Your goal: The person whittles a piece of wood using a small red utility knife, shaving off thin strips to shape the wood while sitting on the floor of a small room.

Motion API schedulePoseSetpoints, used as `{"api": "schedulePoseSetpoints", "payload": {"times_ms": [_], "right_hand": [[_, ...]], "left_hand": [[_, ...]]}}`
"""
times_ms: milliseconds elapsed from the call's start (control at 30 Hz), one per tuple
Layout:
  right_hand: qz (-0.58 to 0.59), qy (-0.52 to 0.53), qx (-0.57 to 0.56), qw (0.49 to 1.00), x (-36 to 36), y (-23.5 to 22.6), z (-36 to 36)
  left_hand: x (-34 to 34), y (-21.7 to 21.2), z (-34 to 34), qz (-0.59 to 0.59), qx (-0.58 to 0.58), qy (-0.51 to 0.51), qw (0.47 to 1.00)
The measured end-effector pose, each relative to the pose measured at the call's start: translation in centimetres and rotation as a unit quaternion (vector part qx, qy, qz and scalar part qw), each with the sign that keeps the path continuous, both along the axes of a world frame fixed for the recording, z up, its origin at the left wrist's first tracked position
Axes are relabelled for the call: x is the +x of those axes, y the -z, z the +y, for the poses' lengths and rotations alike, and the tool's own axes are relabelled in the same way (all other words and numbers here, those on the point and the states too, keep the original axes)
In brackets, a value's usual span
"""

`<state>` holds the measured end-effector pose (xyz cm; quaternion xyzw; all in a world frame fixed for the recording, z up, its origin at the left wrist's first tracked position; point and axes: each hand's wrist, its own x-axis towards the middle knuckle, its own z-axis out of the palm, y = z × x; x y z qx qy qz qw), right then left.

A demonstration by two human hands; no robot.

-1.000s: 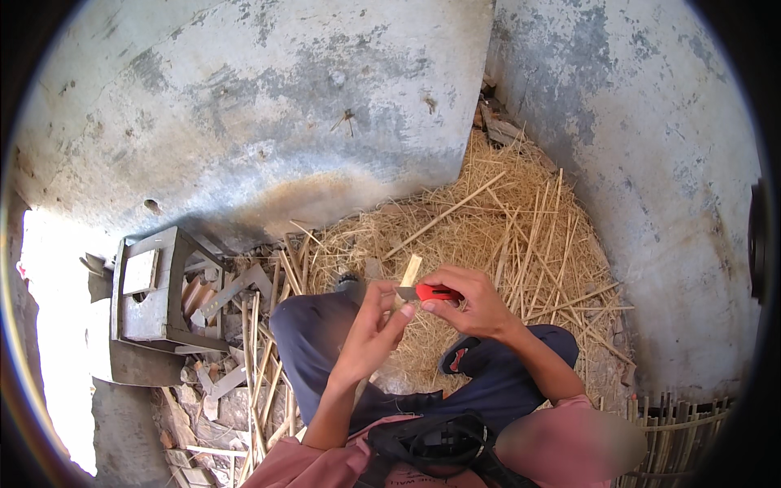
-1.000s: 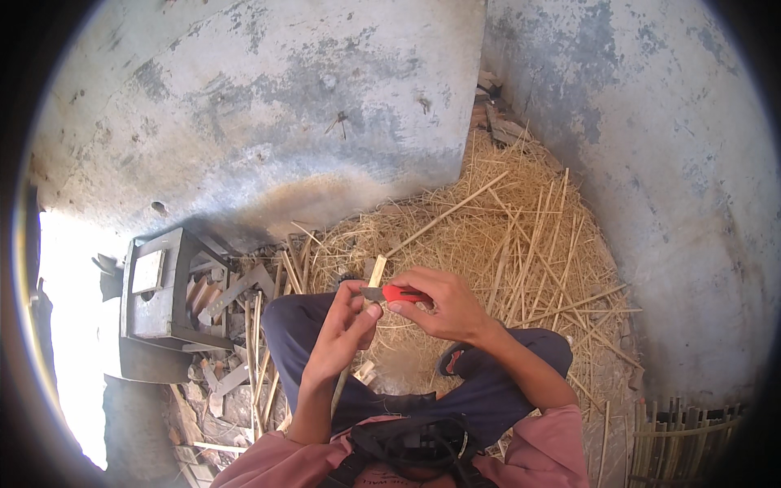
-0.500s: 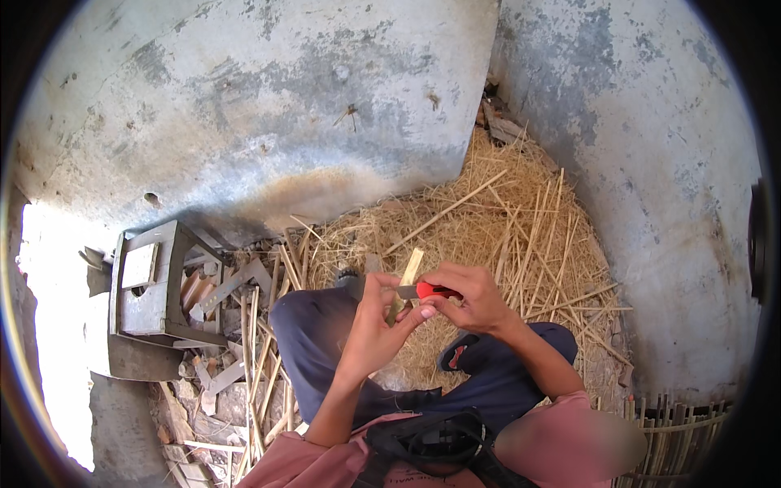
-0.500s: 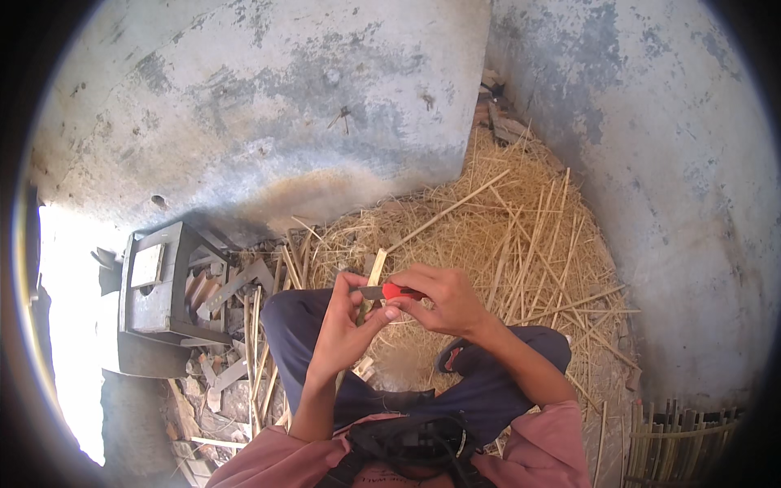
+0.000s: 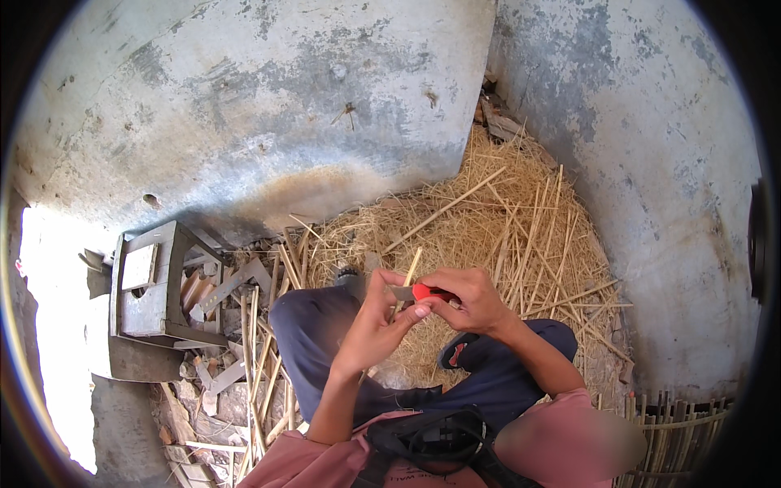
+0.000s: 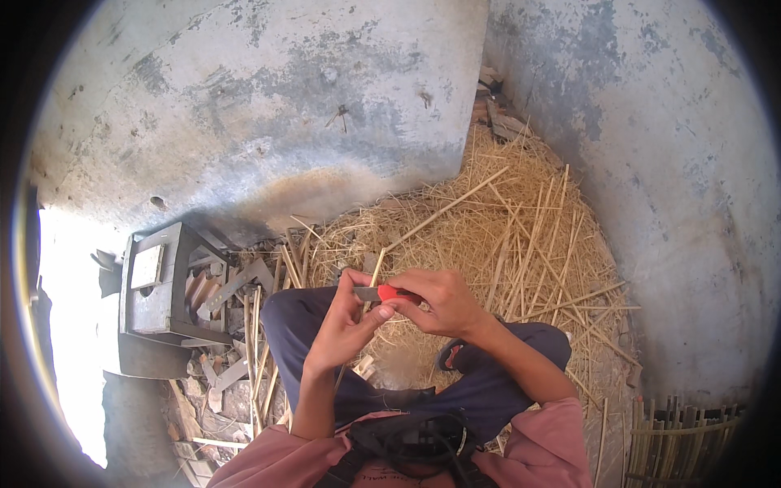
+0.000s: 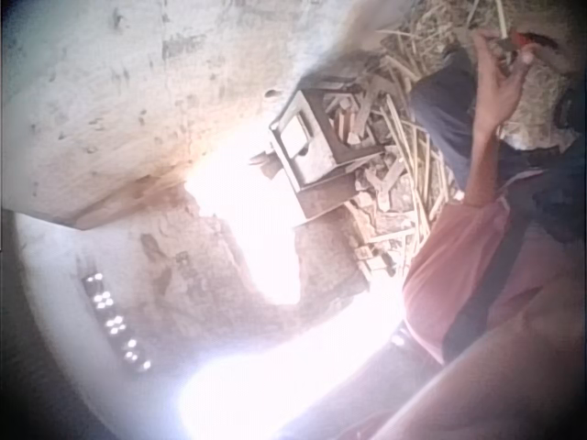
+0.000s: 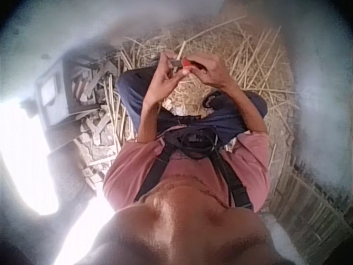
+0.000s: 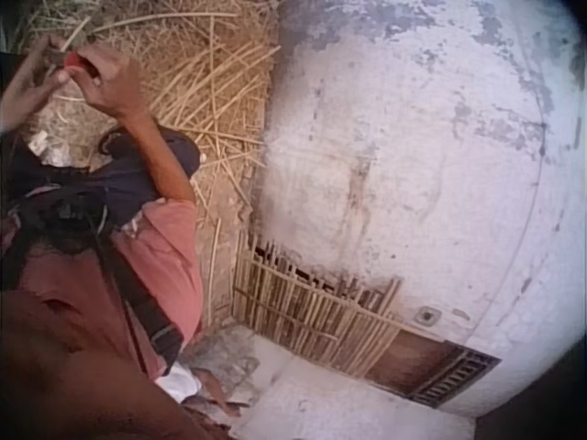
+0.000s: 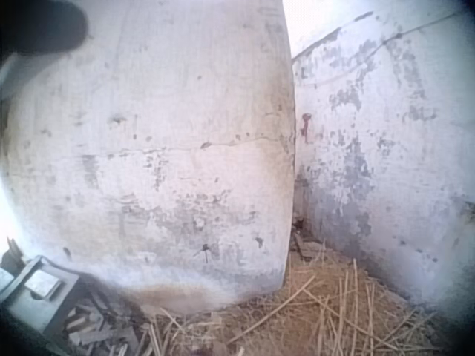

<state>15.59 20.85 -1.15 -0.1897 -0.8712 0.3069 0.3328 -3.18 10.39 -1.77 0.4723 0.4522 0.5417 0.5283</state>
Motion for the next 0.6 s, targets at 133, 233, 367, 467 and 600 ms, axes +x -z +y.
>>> {"api": "schedulePoseSetpoints", "payload": {"times_ms": [133,233,367,467,600], "right_hand": [[0.004,0.027,-0.008,1.000,-0.1,0.1,-0.1],[-0.001,0.047,-0.016,0.999,-0.2,0.2,-0.1],[-0.011,0.070,-0.040,0.997,-0.4,-0.5,-0.5],[-0.027,0.092,-0.034,0.995,-0.6,-0.8,-0.7],[-0.043,0.120,-0.031,0.991,-0.6,-1.4,-1.3]], "left_hand": [[0.9,-0.3,0.2,0.150,0.042,-0.054,0.986],[1.7,-0.5,0.2,0.213,0.018,-0.088,0.973],[2.8,0.2,0.2,0.250,0.055,-0.156,0.954],[3.1,-0.2,0.1,0.281,0.027,-0.168,0.944],[3.4,-0.4,0.2,0.297,0.024,-0.174,0.938]]}}
